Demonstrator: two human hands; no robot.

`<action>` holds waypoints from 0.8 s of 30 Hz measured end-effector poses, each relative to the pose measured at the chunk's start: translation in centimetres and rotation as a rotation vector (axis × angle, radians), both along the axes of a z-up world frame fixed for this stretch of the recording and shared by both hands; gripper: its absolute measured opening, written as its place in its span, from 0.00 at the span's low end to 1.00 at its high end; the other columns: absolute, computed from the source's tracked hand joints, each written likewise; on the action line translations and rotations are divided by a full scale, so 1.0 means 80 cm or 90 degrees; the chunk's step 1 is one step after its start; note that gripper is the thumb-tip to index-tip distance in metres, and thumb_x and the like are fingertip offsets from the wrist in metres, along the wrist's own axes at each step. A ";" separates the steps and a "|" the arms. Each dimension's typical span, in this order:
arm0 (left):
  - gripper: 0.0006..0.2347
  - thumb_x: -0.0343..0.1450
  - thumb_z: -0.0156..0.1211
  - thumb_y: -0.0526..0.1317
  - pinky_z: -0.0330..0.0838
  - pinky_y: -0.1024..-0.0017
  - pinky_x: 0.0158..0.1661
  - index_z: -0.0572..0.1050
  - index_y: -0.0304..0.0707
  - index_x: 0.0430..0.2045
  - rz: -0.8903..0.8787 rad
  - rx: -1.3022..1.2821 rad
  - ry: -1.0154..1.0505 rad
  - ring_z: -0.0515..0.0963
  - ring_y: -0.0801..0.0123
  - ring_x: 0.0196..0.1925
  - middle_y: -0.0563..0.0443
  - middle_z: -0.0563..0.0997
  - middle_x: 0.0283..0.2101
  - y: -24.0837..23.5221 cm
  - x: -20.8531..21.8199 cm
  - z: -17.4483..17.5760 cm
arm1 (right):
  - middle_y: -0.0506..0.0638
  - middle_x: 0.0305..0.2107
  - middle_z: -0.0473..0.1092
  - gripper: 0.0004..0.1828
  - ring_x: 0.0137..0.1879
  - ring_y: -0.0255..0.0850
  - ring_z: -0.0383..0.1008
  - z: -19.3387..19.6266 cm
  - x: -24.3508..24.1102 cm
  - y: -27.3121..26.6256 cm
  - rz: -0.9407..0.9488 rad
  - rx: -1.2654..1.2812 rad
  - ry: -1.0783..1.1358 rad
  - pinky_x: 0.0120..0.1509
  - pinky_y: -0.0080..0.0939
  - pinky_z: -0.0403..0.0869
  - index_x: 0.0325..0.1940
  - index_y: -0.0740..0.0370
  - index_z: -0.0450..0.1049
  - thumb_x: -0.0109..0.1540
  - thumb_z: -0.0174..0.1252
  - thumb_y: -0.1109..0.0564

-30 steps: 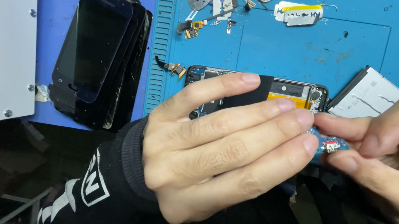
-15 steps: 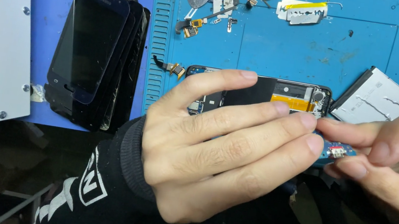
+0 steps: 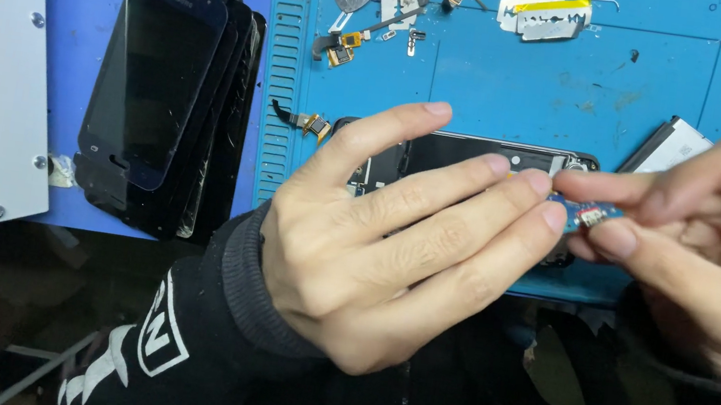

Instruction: Disassembling and inspecting internal components of a mobile phone.

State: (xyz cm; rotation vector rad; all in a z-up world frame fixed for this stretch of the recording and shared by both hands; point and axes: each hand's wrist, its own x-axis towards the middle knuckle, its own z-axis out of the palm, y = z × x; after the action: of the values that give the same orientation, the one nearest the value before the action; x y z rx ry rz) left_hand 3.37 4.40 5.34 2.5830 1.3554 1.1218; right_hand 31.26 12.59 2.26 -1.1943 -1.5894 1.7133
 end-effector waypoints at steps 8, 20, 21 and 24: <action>0.12 0.73 0.61 0.34 0.71 0.52 0.60 0.81 0.29 0.49 0.024 0.008 0.034 0.81 0.58 0.53 0.44 0.82 0.50 -0.004 0.016 0.012 | 0.68 0.41 0.75 0.13 0.55 0.49 0.81 0.017 -0.029 0.004 -0.068 -0.060 0.010 0.60 0.48 0.84 0.49 0.65 0.68 0.62 0.56 0.71; 0.29 0.67 0.74 0.52 0.56 0.35 0.65 0.77 0.30 0.56 0.085 -0.116 0.086 0.70 0.50 0.65 0.43 0.78 0.56 -0.005 0.019 -0.021 | 0.62 0.49 0.74 0.16 0.57 0.46 0.78 -0.012 0.047 -0.012 0.146 0.486 -0.235 0.65 0.44 0.78 0.58 0.68 0.66 0.67 0.57 0.71; 0.33 0.65 0.75 0.56 0.53 0.33 0.65 0.76 0.30 0.57 0.081 -0.135 0.107 0.68 0.49 0.66 0.42 0.77 0.58 -0.002 0.020 -0.022 | 0.63 0.51 0.75 0.18 0.57 0.46 0.79 -0.013 0.051 -0.015 0.192 0.574 -0.251 0.64 0.43 0.79 0.59 0.65 0.67 0.66 0.60 0.71; 0.38 0.62 0.75 0.60 0.52 0.32 0.66 0.73 0.29 0.59 0.065 -0.167 0.129 0.66 0.47 0.67 0.39 0.74 0.60 0.007 0.023 -0.029 | 0.69 0.46 0.76 0.18 0.54 0.58 0.80 0.006 0.028 -0.005 0.334 0.731 -0.253 0.55 0.52 0.78 0.50 0.72 0.70 0.57 0.65 0.71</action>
State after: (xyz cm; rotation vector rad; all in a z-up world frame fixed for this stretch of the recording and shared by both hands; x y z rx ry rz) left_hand 5.22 4.98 3.06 2.5127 1.5690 0.6510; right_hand 33.46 12.16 2.77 -0.5224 -2.6995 0.4724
